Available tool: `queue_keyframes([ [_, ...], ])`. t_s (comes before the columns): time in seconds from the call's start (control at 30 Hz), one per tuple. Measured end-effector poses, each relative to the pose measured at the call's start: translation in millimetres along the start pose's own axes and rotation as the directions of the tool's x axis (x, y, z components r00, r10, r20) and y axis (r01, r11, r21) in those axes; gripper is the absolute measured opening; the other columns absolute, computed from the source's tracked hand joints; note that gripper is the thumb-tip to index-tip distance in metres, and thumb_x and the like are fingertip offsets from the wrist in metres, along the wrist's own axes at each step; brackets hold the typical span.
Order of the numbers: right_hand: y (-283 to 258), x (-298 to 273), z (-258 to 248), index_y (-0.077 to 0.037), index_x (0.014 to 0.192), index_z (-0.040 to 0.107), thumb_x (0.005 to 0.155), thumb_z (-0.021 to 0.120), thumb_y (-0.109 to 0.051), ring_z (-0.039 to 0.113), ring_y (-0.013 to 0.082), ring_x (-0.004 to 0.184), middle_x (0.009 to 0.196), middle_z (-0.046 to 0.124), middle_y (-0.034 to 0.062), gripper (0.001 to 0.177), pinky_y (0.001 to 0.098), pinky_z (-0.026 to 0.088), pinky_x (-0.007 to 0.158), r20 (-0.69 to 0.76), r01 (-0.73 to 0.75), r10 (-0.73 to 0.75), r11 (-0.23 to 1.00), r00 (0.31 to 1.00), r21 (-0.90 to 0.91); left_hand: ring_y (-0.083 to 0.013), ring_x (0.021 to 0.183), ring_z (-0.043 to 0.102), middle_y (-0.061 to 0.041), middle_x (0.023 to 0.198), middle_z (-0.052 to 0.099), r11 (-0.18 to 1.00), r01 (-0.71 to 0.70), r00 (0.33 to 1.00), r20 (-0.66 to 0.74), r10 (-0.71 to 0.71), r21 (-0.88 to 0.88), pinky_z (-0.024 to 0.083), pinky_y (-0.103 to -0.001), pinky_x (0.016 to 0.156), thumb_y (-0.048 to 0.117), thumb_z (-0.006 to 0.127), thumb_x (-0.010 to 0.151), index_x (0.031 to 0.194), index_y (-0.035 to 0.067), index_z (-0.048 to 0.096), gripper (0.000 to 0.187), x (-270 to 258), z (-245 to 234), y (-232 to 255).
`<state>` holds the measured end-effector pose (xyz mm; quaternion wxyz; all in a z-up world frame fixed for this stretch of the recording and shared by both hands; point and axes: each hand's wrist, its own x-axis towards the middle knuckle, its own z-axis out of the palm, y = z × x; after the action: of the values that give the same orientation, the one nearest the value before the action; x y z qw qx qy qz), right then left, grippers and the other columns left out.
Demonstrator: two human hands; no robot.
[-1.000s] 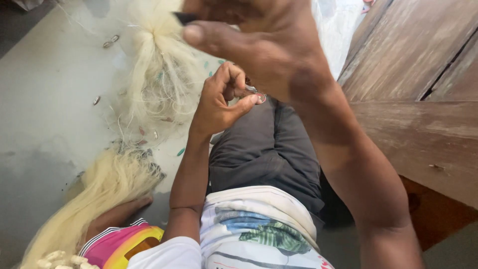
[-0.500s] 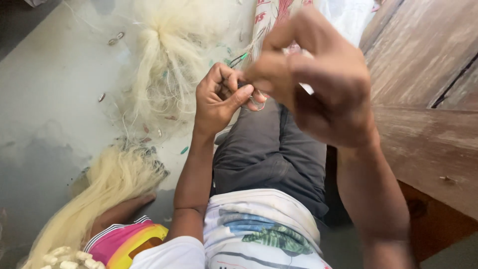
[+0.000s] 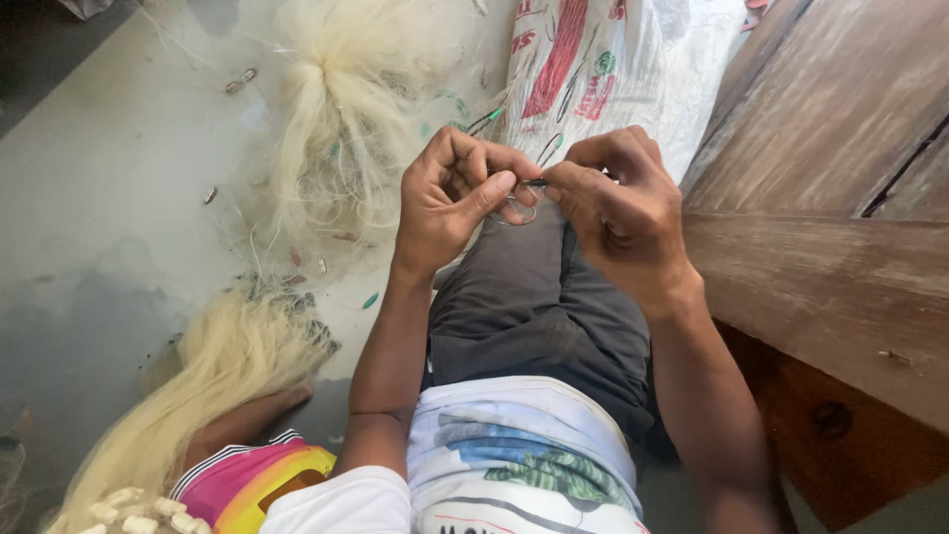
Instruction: Attaching small metal rings to the mesh of a fishing net by hand.
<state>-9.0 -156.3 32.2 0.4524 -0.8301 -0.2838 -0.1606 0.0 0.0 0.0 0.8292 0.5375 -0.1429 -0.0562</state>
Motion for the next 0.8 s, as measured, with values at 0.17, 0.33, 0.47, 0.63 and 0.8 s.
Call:
queue_keyframes([
  [0.17,4,-8,3,0.002,0.085,0.054,0.073,0.058,0.008,0.043,0.013,0.069,0.083,0.046,0.0077,0.014,0.0226,0.037,0.062,0.003,-0.154,0.164,0.922,0.986,0.355,-0.014,0.064,0.057,-0.016,0.083,0.056,1.0,-0.007,1.0,0.007,0.007,0.0,0.048,-0.018,0.053,-0.004,0.05,0.075,0.072,0.007,0.033,0.021,0,1,0],
  [0.33,11,-15,7,-0.005,0.103,0.049,0.079,0.051,0.003,0.036,0.0069,0.07,0.09,0.043,0.0033,0.025,0.0167,0.03,0.062,0.067,-0.232,0.251,0.714,0.966,0.66,-0.0147,0.065,0.058,-0.014,0.085,0.056,0.999,0.026,0.999,0.027,-0.027,0.023,0.049,-0.018,0.055,-0.003,0.052,0.075,0.072,0.007,0.032,0.022,1,2,-4],
  [0.47,9,-10,11,-0.009,0.093,0.054,0.079,0.054,-0.013,0.036,0.0071,0.076,0.084,0.041,-0.0003,0.014,0.0171,0.031,0.068,-0.036,-0.155,0.296,0.597,0.954,0.787,-0.0172,0.073,0.056,-0.017,0.09,0.053,0.998,0.036,0.997,0.072,-0.033,-0.043,0.049,-0.02,0.06,-0.005,0.05,0.074,0.075,0.007,0.031,0.023,0,-3,-5],
  [0.63,5,-2,3,-0.009,0.09,0.05,0.082,0.05,-0.014,0.046,0.0142,0.101,0.098,0.045,0.0024,0.009,0.0303,0.038,0.098,-0.233,0.052,0.21,0.628,0.95,0.776,-0.0186,0.075,0.055,-0.019,0.091,0.052,0.998,0.03,0.998,0.054,-0.027,-0.062,0.05,-0.021,0.061,-0.007,0.051,0.072,0.075,0.007,0.03,0.025,0,-5,-4],
  [0.8,15,-12,-1,-0.004,0.09,0.045,0.084,0.048,-0.014,0.045,0.008,0.062,0.084,0.043,0.0053,0.011,0.0182,0.042,0.054,-0.19,-0.031,0.169,0.818,0.967,0.574,-0.018,0.075,0.056,-0.018,0.091,0.052,0.995,0.037,0.998,0.051,-0.032,-0.097,0.05,-0.021,0.061,-0.008,0.05,0.073,0.075,0.007,0.03,0.024,-1,-7,-4],
])
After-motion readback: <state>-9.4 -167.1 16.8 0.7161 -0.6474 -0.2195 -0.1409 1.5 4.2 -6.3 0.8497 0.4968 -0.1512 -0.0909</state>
